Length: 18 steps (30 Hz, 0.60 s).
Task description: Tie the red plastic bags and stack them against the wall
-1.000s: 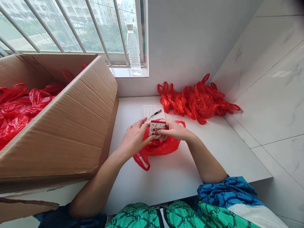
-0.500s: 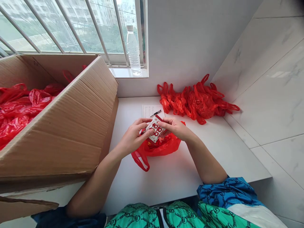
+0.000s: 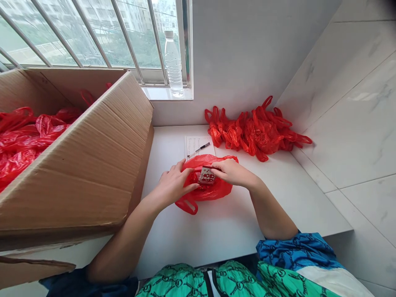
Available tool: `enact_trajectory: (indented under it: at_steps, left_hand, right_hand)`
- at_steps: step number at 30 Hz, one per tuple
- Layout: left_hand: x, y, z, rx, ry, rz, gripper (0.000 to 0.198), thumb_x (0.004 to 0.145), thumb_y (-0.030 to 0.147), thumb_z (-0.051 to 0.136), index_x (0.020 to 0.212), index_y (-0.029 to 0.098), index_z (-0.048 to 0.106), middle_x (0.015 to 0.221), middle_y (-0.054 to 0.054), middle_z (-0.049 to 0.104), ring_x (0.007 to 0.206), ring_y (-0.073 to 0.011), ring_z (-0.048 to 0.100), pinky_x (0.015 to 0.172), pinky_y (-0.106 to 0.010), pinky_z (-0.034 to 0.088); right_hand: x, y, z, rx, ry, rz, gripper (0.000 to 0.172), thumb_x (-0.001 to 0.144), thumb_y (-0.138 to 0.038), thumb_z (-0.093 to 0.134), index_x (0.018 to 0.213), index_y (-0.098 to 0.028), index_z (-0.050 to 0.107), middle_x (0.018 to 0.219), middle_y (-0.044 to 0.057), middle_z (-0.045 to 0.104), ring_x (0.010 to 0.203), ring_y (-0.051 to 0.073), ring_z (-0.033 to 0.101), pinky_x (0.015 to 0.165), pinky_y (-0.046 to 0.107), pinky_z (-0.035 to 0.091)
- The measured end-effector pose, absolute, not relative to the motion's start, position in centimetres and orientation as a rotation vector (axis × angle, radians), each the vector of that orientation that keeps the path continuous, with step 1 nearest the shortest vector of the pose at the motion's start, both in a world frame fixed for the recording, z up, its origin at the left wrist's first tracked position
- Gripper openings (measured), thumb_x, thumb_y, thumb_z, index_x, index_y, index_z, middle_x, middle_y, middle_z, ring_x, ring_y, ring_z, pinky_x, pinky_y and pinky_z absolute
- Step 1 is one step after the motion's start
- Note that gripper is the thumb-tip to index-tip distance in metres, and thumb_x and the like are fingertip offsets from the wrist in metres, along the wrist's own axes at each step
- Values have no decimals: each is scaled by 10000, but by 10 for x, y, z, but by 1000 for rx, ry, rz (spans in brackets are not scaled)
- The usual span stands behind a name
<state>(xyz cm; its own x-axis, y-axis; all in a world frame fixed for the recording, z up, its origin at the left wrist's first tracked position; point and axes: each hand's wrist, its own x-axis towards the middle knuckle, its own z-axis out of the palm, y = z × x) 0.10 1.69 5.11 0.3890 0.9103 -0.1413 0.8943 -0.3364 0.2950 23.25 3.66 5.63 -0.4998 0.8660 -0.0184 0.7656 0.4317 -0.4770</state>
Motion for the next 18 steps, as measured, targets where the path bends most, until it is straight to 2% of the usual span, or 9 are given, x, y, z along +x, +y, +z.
enact_trajectory:
  at_steps: [3,6,12,15,18]
  left_hand:
    - [2,15,48,2347,1606,100,669,860,522,586,1447,258,404,1571,-166,298,1356,-385,425,913,-464,502]
    - [4,14,49,2358,1608,95,792,849,512,593,1523,256,264,1584,-171,272,1369,-375,416,867,-420,520]
    - [3,13,49,2360,1577,50,802,832,467,618,1521,265,261,1599,-165,242,1370,-359,426,819,-376,526]
    - [2,13,46,2373,1571,71,794,842,471,606,1525,272,255,1603,-166,234,1356,-361,442,806,-365,522]
    - [3,15,47,2380,1588,109,781,867,498,585,1533,268,248,1606,-166,225,1343,-362,455,830,-380,519]
  right_hand:
    - [229,43,46,-1501,-2469,638,311,966,-166,393,1035,-220,691,892,36,713,761,165,615,672,256,391]
    - [229,50,33,-1668,-2523,567,283,899,-97,464,1027,-217,686,926,44,719,811,174,629,681,253,379]
    - [230,55,16,-1747,-2573,515,340,753,-56,613,1045,-218,677,960,59,717,888,208,638,671,259,358]
    - [231,53,21,-1730,-2584,521,254,751,-63,629,950,-206,693,922,50,716,865,199,636,654,256,347]
    - [236,48,36,-1603,-2519,571,110,827,-154,626,883,-216,697,900,16,714,826,160,625,658,248,357]
